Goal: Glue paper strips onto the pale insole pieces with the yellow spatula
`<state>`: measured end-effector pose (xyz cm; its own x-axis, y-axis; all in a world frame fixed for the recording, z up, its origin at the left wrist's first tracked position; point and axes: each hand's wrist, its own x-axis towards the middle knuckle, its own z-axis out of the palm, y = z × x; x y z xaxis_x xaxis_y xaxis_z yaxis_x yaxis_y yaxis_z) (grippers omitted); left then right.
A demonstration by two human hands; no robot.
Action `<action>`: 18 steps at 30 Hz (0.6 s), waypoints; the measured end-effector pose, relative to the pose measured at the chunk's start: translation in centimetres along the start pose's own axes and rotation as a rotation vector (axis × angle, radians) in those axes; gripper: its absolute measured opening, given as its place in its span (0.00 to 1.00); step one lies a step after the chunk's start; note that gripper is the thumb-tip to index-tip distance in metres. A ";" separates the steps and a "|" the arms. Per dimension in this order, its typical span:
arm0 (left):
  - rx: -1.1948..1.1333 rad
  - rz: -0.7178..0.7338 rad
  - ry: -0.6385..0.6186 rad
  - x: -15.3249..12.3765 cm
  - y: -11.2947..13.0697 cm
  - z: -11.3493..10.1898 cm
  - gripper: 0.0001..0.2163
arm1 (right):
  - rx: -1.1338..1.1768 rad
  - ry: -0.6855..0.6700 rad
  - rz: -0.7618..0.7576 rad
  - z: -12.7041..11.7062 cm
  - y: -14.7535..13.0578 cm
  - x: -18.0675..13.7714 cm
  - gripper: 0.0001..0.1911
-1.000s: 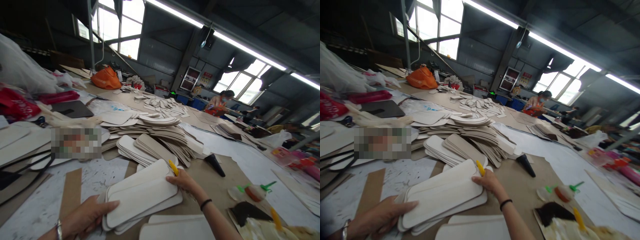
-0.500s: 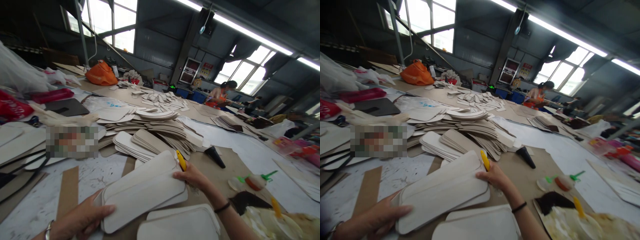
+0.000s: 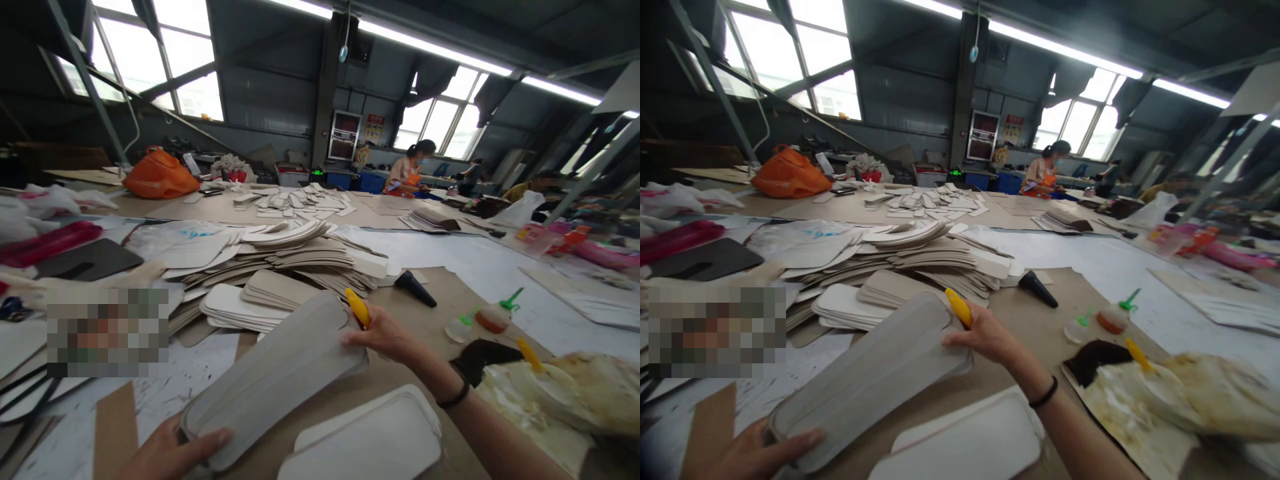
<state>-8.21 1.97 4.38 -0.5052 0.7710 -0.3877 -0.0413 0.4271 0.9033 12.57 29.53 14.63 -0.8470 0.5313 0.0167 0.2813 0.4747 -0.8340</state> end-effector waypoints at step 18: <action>0.480 0.329 0.105 1.0 -1.3 1.4 0.19 | -0.273 -0.087 0.083 -1.4 4.0 -2.2 0.27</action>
<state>-7.42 2.88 2.54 -0.5090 0.8587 -0.0589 0.5140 0.3582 0.7795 16.21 31.22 12.00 -0.8480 0.5199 -0.1027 0.4525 0.6094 -0.6511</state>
